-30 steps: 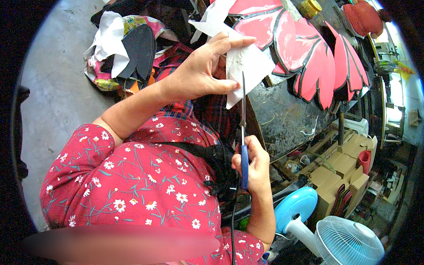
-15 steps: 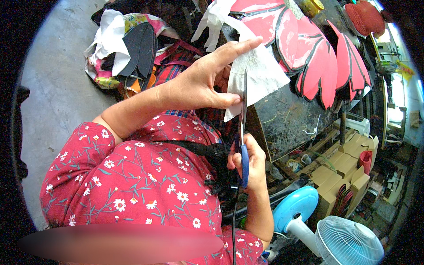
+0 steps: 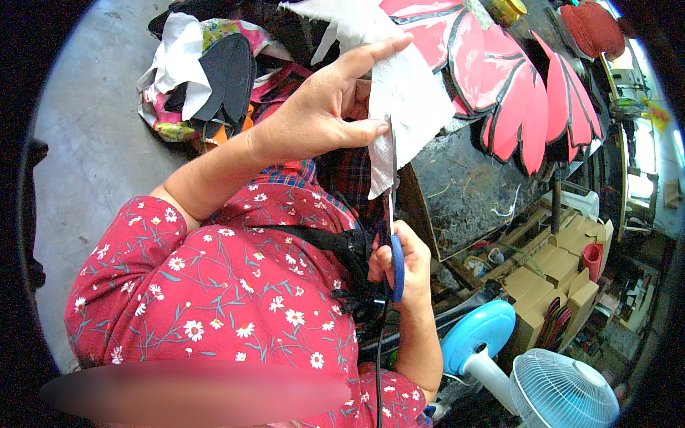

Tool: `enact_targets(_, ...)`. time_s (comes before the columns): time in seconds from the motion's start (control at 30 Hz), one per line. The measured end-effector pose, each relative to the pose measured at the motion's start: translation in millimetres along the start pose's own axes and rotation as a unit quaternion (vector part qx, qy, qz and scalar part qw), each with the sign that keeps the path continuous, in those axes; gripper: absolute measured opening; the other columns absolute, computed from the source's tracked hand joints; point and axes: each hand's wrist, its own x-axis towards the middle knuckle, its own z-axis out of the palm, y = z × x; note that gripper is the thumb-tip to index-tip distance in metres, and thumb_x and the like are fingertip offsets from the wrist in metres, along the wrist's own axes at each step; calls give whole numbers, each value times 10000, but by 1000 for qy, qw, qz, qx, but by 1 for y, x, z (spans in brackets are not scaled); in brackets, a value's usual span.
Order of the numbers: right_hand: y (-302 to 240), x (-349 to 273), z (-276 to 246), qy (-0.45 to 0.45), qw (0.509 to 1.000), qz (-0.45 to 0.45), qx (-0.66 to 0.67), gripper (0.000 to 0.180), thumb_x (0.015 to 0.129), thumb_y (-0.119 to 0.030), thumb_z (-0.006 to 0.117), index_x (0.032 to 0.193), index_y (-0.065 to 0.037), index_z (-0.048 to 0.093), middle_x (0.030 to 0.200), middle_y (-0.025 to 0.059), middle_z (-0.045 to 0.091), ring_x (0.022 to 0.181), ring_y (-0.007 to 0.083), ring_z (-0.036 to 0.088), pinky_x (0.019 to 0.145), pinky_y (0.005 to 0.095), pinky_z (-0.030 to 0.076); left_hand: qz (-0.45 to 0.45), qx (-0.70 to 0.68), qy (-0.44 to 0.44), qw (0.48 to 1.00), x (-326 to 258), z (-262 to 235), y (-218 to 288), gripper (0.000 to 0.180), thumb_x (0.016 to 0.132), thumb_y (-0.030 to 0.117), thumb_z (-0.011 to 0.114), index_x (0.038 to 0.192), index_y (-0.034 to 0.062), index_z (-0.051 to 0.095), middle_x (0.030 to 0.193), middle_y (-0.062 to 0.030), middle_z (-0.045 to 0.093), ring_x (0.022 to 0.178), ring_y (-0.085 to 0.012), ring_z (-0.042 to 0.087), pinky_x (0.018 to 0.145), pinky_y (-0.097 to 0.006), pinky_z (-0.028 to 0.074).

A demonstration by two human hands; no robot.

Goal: The person uses scissors to cut a white fabric strip into smaller pieces. They then place the cut pieces onto pink foam shapes on the table.

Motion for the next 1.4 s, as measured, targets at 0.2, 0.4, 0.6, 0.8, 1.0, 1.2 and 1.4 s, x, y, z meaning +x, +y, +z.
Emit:
enact_targets(0.2,0,6,3,-6,999,-32,19,471,894,-439,723,962,-14,532,637,10,512,486,98,498,464,248,424,75,-4,7,997,-1,10,-8,957,724,-33,713,1560,78,260,1232,-98,489,733,-106,518,649,-252,493)
enact_targets(0.4,1,-1,7,8,1000,-5,26,471,901,-448,713,955,-16,532,631,12,509,479,94,488,454,249,419,40,-6,-7,999,-5,7,-7,920,765,-26,729,1557,79,271,1034,-51,531,756,-74,531,678,-236,488)
enact_targets(0.6,-2,2,4,7,1000,1,16,511,871,-481,733,943,-13,541,629,16,516,498,103,519,469,251,430,10,26,28,999,2,-1,-3,813,849,-55,693,1545,66,291,1059,-28,606,958,-87,605,836,-249,515)
enact_targets(0.8,3,11,5,-3,1000,-13,19,611,831,-566,737,974,-8,531,626,22,517,500,106,517,473,248,429,3,-11,2,1000,-4,8,-6,910,818,-101,663,1575,74,190,1233,-56,573,1066,-115,604,896,-284,520)
enact_targets(1.0,5,7,7,4,999,-3,33,637,818,-597,731,964,-10,532,621,20,510,481,99,496,451,248,416,62,-8,16,998,-3,10,-10,937,728,-4,729,1545,28,270,1289,-125,481,722,-104,540,644,-246,502)
enact_targets(1.2,1,4,8,24,1000,-3,5,617,821,-589,731,942,-16,536,620,16,501,466,94,485,436,250,420,22,-53,-19,998,2,1,-9,875,851,-54,686,1572,80,208,1197,-58,589,998,-118,618,891,-279,523)
enact_targets(1.4,2,11,10,17,1000,-18,10,632,813,-598,735,949,-14,534,621,7,493,477,93,494,460,251,437,-13,-37,-9,999,-1,6,-4,872,844,-80,645,1577,81,200,1159,-44,606,991,-102,603,887,-276,513)
